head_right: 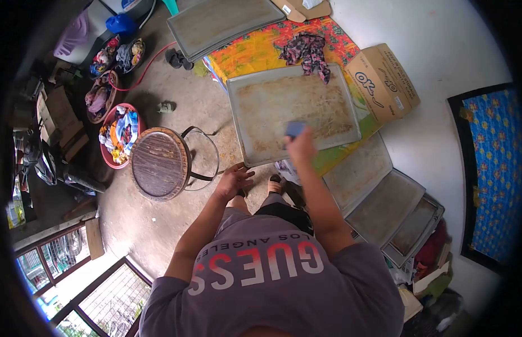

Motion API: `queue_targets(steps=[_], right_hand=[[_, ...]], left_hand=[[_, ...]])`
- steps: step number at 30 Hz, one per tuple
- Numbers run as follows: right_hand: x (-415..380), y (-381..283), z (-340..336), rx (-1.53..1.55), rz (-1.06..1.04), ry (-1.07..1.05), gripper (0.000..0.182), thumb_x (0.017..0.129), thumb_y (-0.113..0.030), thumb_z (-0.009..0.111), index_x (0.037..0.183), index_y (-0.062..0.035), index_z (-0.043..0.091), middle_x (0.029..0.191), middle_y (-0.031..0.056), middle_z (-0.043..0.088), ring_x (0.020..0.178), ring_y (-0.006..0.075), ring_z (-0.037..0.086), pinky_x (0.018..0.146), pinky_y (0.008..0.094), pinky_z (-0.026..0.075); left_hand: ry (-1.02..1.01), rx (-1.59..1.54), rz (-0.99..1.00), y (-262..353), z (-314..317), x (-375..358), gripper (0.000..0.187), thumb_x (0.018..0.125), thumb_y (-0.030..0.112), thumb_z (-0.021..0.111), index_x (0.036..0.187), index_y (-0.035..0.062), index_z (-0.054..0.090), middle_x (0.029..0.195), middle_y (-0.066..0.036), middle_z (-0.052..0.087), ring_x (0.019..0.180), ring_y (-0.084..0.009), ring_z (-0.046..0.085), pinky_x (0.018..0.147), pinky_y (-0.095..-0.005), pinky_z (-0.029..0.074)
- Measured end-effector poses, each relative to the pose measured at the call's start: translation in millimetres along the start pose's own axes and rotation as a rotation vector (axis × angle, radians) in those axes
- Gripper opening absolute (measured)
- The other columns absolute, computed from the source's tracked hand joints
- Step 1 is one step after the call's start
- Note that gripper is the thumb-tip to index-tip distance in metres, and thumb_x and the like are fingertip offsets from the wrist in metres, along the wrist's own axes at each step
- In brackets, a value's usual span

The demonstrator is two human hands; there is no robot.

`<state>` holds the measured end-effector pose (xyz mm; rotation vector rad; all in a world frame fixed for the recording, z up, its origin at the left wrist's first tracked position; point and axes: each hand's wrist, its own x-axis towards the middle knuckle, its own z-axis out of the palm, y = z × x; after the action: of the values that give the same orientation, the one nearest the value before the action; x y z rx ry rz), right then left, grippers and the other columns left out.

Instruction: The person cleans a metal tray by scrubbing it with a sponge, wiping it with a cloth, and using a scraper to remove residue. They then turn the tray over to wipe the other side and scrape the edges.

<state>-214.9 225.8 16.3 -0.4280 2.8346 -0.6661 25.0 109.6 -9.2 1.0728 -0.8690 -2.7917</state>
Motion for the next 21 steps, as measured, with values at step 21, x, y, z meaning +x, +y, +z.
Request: queue_targets(steps=[21], right_hand=[[-46, -125, -10, 0.358, -0.472, 0.01, 0.064, 0.085, -0.03, 0.068, 0.133, -0.0043, 0.037, 0.125, 0.0199, 0.052, 0.107, 0.0416, 0.056, 0.083, 0.0456, 0.05]], left_hand=[[0.136, 0.054, -0.082, -6, 4, -18, 0.068, 0.085, 0.002, 0.06, 0.145, 0.0027, 0.03, 0.148, -0.014, 0.038, 0.117, -0.0278, 0.056, 0.083, -0.0388, 0.054]])
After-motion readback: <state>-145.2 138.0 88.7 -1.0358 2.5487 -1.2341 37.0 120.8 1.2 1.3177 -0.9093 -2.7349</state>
